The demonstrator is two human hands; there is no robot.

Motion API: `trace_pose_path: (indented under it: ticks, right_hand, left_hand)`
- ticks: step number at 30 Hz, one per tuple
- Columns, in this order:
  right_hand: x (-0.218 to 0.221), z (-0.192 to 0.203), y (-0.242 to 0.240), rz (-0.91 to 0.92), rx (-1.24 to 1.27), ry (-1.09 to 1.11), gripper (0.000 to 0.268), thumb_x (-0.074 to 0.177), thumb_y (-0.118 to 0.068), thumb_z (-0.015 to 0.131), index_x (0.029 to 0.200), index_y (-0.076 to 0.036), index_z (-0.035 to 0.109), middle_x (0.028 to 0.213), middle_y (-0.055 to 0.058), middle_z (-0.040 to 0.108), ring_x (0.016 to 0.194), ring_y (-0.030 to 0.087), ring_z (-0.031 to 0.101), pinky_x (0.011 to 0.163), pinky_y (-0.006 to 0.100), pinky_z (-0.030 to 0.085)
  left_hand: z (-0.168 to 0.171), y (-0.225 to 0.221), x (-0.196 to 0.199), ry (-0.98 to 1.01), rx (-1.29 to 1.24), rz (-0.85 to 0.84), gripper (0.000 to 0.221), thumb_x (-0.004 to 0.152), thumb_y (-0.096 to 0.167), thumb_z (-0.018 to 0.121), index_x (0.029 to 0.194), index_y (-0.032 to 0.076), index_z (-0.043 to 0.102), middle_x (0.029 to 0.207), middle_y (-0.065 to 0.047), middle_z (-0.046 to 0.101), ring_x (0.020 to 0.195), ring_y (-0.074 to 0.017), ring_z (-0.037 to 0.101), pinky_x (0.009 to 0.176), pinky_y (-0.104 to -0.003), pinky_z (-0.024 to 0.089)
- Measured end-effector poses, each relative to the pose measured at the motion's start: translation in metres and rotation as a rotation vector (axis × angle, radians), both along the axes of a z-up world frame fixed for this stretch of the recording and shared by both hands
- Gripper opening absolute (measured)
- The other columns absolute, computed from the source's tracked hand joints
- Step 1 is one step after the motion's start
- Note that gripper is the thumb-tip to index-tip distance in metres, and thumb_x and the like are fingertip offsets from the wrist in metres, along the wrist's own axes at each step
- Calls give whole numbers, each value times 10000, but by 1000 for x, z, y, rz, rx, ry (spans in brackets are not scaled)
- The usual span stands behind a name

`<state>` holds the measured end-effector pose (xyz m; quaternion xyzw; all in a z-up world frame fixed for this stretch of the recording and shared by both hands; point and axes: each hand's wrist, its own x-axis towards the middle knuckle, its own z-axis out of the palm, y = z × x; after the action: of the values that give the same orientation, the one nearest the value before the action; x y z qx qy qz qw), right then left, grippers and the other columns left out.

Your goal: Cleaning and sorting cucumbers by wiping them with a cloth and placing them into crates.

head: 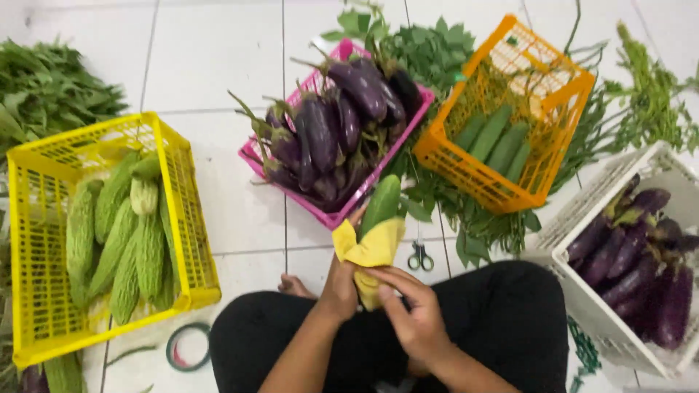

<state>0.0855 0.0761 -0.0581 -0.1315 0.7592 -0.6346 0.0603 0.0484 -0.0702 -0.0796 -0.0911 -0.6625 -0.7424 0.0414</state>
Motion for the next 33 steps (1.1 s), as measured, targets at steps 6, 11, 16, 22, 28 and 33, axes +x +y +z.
trace_pose_path:
  ticks: [6, 11, 16, 22, 28, 33]
  right_hand:
    - [-27, -24, 4, -187, 11, 19, 511, 953, -77, 525, 1439, 66, 463, 1586, 184, 402, 1428, 293, 450, 1154, 374, 371]
    - [-53, -13, 14, -319, 51, 31, 640, 939, -149, 536, 1515, -83, 265, 1366, 180, 432, 1226, 311, 519, 1038, 462, 465]
    - [-69, -17, 49, -444, -145, -155, 167, 992, -156, 625, 1104, -37, 593, 944, 71, 638, 752, 114, 560, 654, 233, 481]
    - [-59, -18, 56, -499, -380, -26, 123, 1097, -182, 475, 1054, -96, 551, 1003, 9, 596, 847, 82, 526, 780, 207, 449]
    - [-38, -18, 39, -684, -487, 126, 181, 1130, -259, 400, 1014, -137, 468, 1034, -3, 535, 928, 103, 518, 888, 257, 451]
    - [3, -55, 4, -250, -115, -60, 353, 915, -109, 597, 1259, -57, 535, 1386, 63, 470, 893, 140, 487, 670, 234, 415]
  left_hand:
    - [-11, 10, 7, -28, 122, 21, 600, 1031, 243, 355, 1549, -51, 286, 1585, -223, 400, 1429, -335, 431, 1194, -404, 299]
    - [15, 24, 31, -106, -220, -150, 794, 849, 423, 674, 1430, -10, 350, 1290, -237, 561, 1122, -377, 599, 982, -451, 459]
    - [17, 18, 36, -112, -64, -256, 667, 887, 280, 652, 1445, 14, 402, 1327, -196, 573, 1163, -306, 590, 1028, -392, 452]
    - [37, 12, 32, -196, 58, -278, 506, 952, 108, 544, 1440, 7, 456, 1331, -154, 583, 1161, -235, 578, 1025, -345, 461]
    - [23, 3, 29, -102, 39, -101, 536, 1034, 248, 428, 1507, 9, 355, 1400, -173, 482, 1276, -294, 477, 1088, -414, 374]
    - [-3, 8, 21, -101, 376, -70, 627, 1033, 150, 428, 1553, 46, 93, 1559, -199, 321, 1429, -303, 336, 1178, -441, 266]
